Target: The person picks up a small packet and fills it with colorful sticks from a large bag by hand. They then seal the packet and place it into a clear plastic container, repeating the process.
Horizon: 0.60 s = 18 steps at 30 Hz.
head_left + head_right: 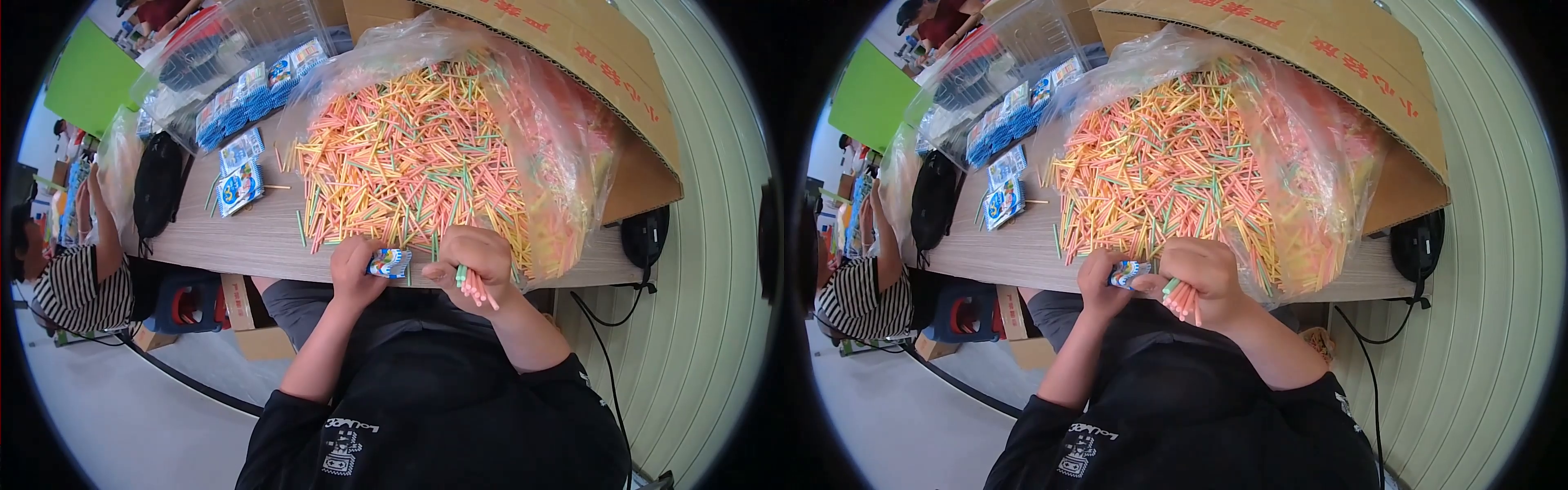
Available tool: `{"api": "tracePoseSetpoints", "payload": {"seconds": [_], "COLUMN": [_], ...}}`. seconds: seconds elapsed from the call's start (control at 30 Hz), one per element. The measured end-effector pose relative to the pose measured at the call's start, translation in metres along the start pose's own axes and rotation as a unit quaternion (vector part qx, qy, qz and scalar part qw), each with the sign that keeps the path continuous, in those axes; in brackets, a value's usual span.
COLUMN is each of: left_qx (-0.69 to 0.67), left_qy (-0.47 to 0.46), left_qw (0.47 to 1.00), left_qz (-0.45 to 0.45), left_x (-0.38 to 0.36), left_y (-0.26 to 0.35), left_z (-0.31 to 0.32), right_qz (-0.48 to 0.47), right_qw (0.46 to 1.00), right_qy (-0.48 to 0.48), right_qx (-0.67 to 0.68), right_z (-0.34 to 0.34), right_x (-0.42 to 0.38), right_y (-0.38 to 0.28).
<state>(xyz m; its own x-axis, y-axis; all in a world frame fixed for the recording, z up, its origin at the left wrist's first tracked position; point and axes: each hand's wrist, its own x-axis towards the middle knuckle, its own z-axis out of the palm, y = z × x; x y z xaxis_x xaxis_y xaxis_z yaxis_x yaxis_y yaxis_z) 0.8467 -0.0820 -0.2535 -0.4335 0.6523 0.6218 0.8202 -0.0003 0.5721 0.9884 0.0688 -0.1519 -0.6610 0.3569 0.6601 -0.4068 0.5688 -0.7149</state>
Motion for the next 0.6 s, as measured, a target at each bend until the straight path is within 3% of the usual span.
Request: {"api": "tracePoseSetpoints", "payload": {"seconds": [0.6], "left_qx": [0.004], "left_qy": [-0.001], "left_qw": [1.0], "left_qz": [-0.01], "left_x": [-0.0004], "left_y": [0.0008], "left_z": [0.0003], "right_qz": [0.002], "right_qw": [1.0], "right_qy": [0.001], "right_qx": [0.02], "right_z": [0.0018], "right_x": [-0.0028], "right_y": [0.0013]}}
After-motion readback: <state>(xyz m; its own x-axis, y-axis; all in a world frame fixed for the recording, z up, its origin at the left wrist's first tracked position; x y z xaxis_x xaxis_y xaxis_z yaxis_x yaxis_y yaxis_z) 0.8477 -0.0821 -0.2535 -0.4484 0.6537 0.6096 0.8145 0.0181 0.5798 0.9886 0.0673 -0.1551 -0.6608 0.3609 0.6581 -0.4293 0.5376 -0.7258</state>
